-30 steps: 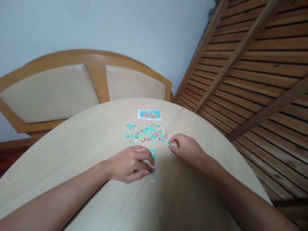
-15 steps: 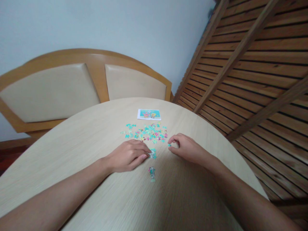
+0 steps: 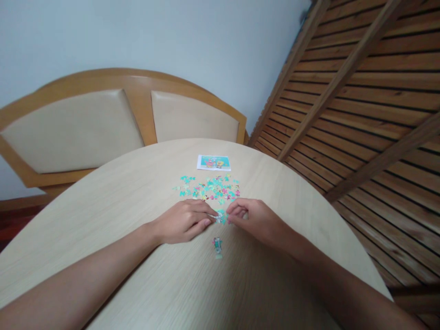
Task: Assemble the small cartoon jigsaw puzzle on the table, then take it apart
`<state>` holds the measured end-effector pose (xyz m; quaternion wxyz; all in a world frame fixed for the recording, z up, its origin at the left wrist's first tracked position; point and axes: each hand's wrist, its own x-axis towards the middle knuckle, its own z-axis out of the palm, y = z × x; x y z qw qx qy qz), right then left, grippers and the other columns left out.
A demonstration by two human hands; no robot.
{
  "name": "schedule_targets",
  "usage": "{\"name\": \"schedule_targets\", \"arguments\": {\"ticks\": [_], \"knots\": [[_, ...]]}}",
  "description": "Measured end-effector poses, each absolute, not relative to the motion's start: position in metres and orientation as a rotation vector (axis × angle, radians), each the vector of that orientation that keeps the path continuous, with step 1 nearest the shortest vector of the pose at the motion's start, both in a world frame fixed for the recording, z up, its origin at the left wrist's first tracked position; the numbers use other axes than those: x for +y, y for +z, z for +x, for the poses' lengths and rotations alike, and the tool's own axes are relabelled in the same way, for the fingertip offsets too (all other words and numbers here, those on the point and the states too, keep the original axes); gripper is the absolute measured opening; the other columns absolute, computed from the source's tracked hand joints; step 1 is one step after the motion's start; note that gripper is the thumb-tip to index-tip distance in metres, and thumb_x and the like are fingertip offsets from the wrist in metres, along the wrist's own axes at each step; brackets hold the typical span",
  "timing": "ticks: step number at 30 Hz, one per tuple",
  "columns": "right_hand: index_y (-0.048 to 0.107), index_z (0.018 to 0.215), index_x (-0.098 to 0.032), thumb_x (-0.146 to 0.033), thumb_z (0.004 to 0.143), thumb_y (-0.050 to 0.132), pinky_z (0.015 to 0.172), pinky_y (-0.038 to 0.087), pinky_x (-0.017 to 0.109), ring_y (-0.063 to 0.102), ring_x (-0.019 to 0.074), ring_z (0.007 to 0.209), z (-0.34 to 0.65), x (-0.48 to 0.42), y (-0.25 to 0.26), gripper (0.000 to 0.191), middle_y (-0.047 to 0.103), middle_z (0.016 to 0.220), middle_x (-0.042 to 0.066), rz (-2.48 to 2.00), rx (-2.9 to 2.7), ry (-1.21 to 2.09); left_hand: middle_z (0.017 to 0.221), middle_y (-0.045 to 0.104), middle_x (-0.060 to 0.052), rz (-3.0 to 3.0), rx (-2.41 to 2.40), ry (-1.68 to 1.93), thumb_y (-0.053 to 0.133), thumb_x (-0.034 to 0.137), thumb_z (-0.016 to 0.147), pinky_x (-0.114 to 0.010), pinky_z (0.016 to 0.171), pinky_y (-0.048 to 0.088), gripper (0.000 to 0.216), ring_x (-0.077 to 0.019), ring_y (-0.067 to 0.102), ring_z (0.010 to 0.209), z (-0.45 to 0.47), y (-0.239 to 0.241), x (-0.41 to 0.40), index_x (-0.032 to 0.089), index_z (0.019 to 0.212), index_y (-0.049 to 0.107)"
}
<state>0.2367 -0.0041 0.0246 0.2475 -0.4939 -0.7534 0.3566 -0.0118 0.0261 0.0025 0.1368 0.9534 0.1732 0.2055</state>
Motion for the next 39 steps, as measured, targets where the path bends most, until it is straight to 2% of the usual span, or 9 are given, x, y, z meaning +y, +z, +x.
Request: {"name": "schedule_targets", "arguments": {"ticks": [6, 11, 16, 21, 28, 35, 39], "knots": [[0.073, 0.101, -0.019, -0.02, 0.087, 0.063, 0.072, 0.05, 0.026, 0.067, 0.0146, 0.075, 0.223, -0.009, 0.017, 0.017, 0.074, 0.081, 0.0, -1.247, -2.09, 0.904, 0.113, 0.073, -0.009, 2.751, 0.506, 0.606, 0.039, 0.023, 0.105, -0.042, 0.099, 0.052, 0.032, -0.0218, 0.066, 0.108, -0.012, 0.001, 0.027, 0.017, 0.112, 0.069], [0.074, 0.092, -0.021, -0.015, 0.086, 0.062, 0.073, 0.05, 0.028, 0.068, 0.0151, 0.073, 0.216, -0.01, 0.012, 0.015, 0.075, 0.083, 0.001, -1.243, -2.149, 0.675, 0.11, 0.072, -0.011, 2.76, 0.502, 0.61, 0.038, 0.023, 0.105, -0.042, 0.098, 0.053, 0.032, -0.0221, 0.066, 0.107, -0.012, 0.002, 0.027, 0.016, 0.108, 0.069], [0.072, 0.091, -0.022, -0.014, 0.086, 0.065, 0.086, 0.048, 0.034, 0.068, 0.0191, 0.088, 0.215, -0.005, 0.0, 0.012, 0.076, 0.091, 0.002, -1.225, -2.197, 0.477, 0.109, 0.072, -0.01, 2.751, 0.497, 0.627, 0.039, 0.022, 0.104, -0.041, 0.097, 0.054, 0.031, -0.0218, 0.066, 0.106, -0.011, 0.001, 0.027, 0.017, 0.107, 0.07], [0.071, 0.092, -0.02, -0.013, 0.086, 0.063, 0.083, 0.048, 0.033, 0.065, 0.0195, 0.089, 0.217, -0.001, -0.002, 0.012, 0.074, 0.093, 0.003, -1.247, -2.219, 0.476, 0.112, 0.072, -0.01, 2.722, 0.487, 0.628, 0.04, 0.021, 0.104, -0.041, 0.099, 0.052, 0.03, -0.0214, 0.066, 0.107, -0.011, 0.0, 0.027, 0.017, 0.111, 0.069], [0.068, 0.109, -0.019, -0.021, 0.085, 0.069, 0.097, 0.043, 0.043, 0.06, 0.0253, 0.112, 0.232, -0.002, 0.011, 0.025, 0.068, 0.113, 0.008, -1.203, -2.392, 0.495, 0.113, 0.072, -0.01, 2.72, 0.498, 0.629, 0.041, 0.021, 0.104, -0.04, 0.099, 0.052, 0.03, -0.0213, 0.066, 0.107, -0.012, 0.0, 0.027, 0.017, 0.113, 0.069], [0.068, 0.112, -0.023, -0.026, 0.086, 0.069, 0.097, 0.042, 0.042, 0.059, 0.0243, 0.112, 0.235, -0.001, 0.01, 0.026, 0.068, 0.113, 0.006, -1.184, -2.444, 0.494, 0.112, 0.072, -0.01, 2.724, 0.515, 0.614, 0.04, 0.022, 0.104, -0.041, 0.098, 0.053, 0.031, -0.0219, 0.065, 0.107, -0.012, 0.002, 0.027, 0.016, 0.11, 0.07], [0.069, 0.107, -0.022, -0.028, 0.086, 0.07, 0.093, 0.042, 0.041, 0.061, 0.0235, 0.108, 0.234, -0.001, 0.01, 0.022, 0.069, 0.108, 0.005, -1.175, -2.458, 0.443, 0.113, 0.072, -0.01, 2.733, 0.497, 0.631, 0.04, 0.022, 0.104, -0.041, 0.097, 0.053, 0.031, -0.0216, 0.065, 0.107, -0.012, 0.003, 0.026, 0.017, 0.108, 0.07]]}}
